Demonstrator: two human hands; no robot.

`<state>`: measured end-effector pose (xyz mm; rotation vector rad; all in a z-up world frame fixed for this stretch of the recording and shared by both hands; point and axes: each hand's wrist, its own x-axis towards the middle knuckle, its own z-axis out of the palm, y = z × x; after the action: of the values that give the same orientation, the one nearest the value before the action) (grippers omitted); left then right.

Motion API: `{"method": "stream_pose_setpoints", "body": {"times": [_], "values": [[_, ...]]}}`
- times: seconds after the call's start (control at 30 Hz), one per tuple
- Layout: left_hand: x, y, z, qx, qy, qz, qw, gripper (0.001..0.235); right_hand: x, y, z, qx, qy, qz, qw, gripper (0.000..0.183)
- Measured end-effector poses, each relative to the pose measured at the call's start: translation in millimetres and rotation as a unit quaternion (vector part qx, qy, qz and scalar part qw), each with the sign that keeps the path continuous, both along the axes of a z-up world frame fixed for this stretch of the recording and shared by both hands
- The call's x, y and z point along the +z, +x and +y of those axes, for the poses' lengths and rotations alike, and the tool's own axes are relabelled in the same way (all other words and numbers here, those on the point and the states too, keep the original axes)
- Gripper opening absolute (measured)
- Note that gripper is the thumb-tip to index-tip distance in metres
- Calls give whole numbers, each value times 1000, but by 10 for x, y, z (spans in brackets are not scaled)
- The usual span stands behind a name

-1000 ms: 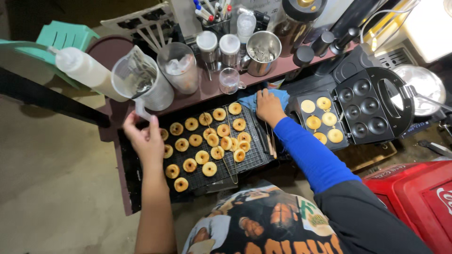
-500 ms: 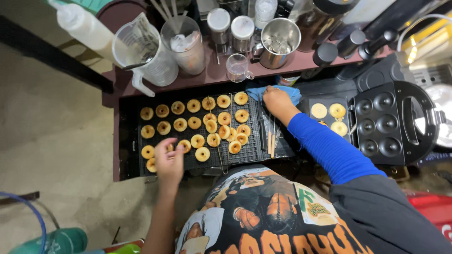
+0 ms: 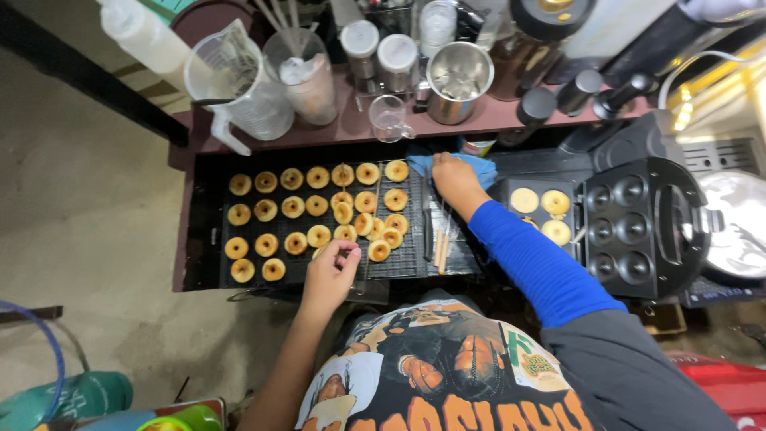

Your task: The person uses a whisk to remove cooked donuts from a donut maker and places them on a cooling rack. They then pour batter into the donut maker molds using a ladle and close the lid to cook the next batch.

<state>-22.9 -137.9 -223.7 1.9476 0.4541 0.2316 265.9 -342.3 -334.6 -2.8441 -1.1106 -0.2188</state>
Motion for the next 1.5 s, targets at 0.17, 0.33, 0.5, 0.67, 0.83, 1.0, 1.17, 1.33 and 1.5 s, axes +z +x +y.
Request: {"method": "stream_pose_setpoints", "body": {"times": [0.17,0.33,0.5,0.67,0.83,1.0,1.17,1.33,1.5], "values": [[117,77,-172,-29,22,5,999,16,625,-416,-155,-78,159,61,982,60],[70,307,-428,-114,82,29,990,21,893,-1403,-481,-104,184,174,962,34],[-321,888,-807,-229,257,87,935,30,603,-1984,-459,-160,134,170,963,20],[-764,1441,-1037,-290,289,202,889,35,316,-1955,-266,-218,133,135,957,27],[-872,1520,-983,-288,277,231,887,33,206,-1893,-134,-281,144,140,938,28],[-816,1539,-956,-325,275,211,880,32,153,-1912,-91,-310,153,127,930,25],[-855,1500,-937,-363,291,179,867,30,146,-1946,-55,-343,131,135,920,17],[-877,1551,-942,-386,291,181,857,32,154,-1910,-23,-354,126,127,918,14],[-869,1630,-940,-410,300,156,847,32,197,-1922,-14,-338,161,96,922,11]]}}
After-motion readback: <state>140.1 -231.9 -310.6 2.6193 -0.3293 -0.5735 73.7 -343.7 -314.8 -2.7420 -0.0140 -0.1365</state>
